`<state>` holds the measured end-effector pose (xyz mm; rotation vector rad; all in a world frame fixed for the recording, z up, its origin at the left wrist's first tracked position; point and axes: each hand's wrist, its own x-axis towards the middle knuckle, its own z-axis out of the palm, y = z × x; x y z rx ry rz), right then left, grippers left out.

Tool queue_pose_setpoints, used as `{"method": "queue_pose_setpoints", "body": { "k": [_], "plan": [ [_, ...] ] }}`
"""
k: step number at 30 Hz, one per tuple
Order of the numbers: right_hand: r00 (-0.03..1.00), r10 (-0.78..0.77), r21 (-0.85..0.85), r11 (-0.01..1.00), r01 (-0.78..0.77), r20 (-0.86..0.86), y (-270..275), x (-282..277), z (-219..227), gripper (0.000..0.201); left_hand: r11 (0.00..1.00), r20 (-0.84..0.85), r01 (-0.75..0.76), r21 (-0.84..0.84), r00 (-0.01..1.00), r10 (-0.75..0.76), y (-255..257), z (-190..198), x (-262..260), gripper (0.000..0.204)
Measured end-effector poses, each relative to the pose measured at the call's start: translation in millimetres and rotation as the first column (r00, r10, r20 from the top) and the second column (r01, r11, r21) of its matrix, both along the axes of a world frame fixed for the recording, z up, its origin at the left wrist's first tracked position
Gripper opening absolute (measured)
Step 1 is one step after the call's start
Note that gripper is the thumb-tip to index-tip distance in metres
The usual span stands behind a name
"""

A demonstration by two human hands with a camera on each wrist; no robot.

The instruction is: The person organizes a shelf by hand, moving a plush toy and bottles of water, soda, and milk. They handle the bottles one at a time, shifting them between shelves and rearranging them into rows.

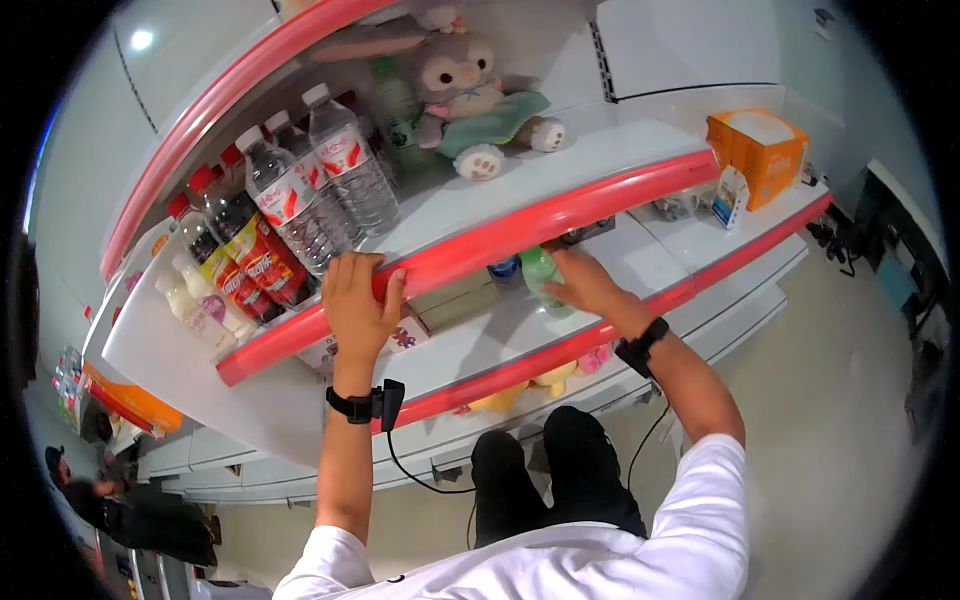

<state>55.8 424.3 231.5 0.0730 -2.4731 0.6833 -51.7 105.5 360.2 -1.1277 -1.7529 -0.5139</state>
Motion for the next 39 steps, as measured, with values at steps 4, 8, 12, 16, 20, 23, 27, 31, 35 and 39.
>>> {"method": "queue_pose_setpoints", "body": {
  "k": [4, 8, 12, 16, 20, 23, 27, 31, 35, 39],
  "plan": [
    [0.998, -0.024, 0.023, 0.999, 0.025, -0.054, 44, -51, -21, 0.064, 0.999, -0.021, -0.048, -0.013, 0.999, 0.048, 0, -2, -3, 0.026],
    [0.986, -0.099, -0.131, 0.985, 0.116, 0.132, 63, -99, -22, 0.059, 0.998, -0.037, -0.057, -0.017, 0.998, 0.057, 1, -3, -3, 0.026],
    [0.979, -0.120, -0.193, 0.970, 0.151, 0.164, 79, -129, -26, 0.055, 0.999, -0.038, -0.035, -0.005, 0.999, 0.034, 1, -2, -2, 0.025],
    [0.981, -0.149, -0.170, 0.971, 0.168, 0.121, 85, -143, -33, 0.051, 1.000, -0.032, -0.028, -0.005, 0.999, 0.028, 0, -3, -3, 0.025],
    [0.981, -0.175, -0.125, 0.975, 0.185, 0.085, 85, -148, -40, 0.048, 1.000, -0.023, -0.029, -0.011, 0.999, 0.028, 1, 0, -1, 0.025],
    [0.980, -0.194, -0.090, 0.976, 0.198, 0.050, 82, -151, -44, 0.045, 1.000, -0.030, -0.019, -0.008, 0.999, 0.019, 2, -2, -2, 0.025],
    [0.972, -0.211, 0.066, 0.974, 0.218, -0.102, 68, -129, -52, 0.041, 1.000, -0.012, -0.007, -0.011, 1.000, 0.007, -1, 1, -2, 0.025],
    [0.933, 0.266, -0.209, 0.953, -0.218, 0.240, -10, -4, 22, 0.025, 1.000, -0.010, -0.008, -0.002, 1.000, 0.008, -1, 1, -2, 0.025],
    [0.736, 0.665, -0.428, 0.631, -0.647, -0.131, -72, 79, 145, 0.011, 1.000, -0.011, 0.004, 0.012, 1.000, -0.003, -1, 0, -4, 0.026],
    [0.612, 0.701, -0.447, 0.444, -0.776, -0.366, -65, 40, 248, 0.024, 1.000, -0.004, -0.001, 0.013, 1.000, 0.001, -3, -1, -4, 0.027]
  ]
}}
